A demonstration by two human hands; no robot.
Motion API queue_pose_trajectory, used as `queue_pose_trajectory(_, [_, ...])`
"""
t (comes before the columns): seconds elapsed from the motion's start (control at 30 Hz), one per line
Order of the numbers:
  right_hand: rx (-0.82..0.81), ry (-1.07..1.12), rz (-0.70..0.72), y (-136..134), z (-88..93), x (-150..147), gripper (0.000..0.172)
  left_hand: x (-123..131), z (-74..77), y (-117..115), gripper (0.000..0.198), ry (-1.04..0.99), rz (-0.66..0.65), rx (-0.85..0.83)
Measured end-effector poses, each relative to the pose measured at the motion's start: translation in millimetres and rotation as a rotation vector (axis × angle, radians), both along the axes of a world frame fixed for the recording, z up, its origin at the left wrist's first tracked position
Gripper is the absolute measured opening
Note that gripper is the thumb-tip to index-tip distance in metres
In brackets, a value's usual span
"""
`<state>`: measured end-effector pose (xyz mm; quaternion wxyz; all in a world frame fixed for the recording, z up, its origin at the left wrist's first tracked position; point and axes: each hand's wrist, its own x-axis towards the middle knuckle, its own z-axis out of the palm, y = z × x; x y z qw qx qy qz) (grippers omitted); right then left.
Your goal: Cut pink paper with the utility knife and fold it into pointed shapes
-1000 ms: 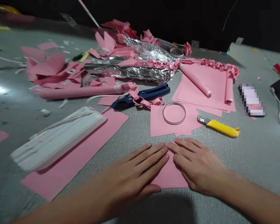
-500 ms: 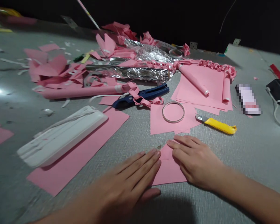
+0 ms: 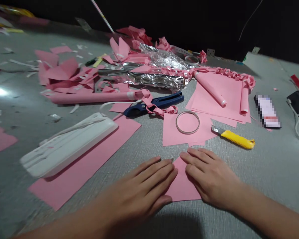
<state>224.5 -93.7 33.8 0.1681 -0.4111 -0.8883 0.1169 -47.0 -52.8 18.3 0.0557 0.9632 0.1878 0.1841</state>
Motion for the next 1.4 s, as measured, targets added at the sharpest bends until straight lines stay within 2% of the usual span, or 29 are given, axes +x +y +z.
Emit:
queue_pose_trajectory(0.13, [0.033,0.075,-0.082,-1.4,2.4,1.0,0.026,0.8,-0.9,3.2,0.041,0.027,-0.023,0.013])
queue_pose_trajectory(0.27, [0.063,0.158,-0.297,-2.0,1.9,2.3,0.003,1.7,-4.7,6.3,0.039,0.052,-0.032,0.035])
queue_pose_trajectory(0.4, [0.062,0.105,-0.393,-0.9,0.2,2.7,0.016,1.8,-7.0,6.5,0.040,0.049,-0.021,0.037])
queue_pose_trajectory(0.53, [0.054,0.182,-0.337,1.2,-0.3,1.4,0.015,4.2,-7.1,7.9,0.043,0.033,-0.022,0.065])
queue_pose_trajectory(0.73, [0.058,0.343,-0.249,3.9,1.1,0.2,0.040,7.5,-6.0,11.2,0.049,-0.011,-0.017,0.054])
queue_pose_trajectory(0.9, [0.043,0.299,-0.195,4.4,3.0,4.4,0.032,4.2,-5.6,10.3,0.054,0.002,-0.011,0.005])
queue_pose_trajectory(1.1, [0.144,0.191,-0.092,3.3,6.0,7.1,0.036,4.5,-7.2,10.8,0.060,0.030,-0.039,-0.003])
queue_pose_trajectory(1.4, [0.102,0.107,0.043,-2.0,-1.2,15.3,0.028,4.7,-11.2,12.3,0.062,0.033,-0.054,-0.004])
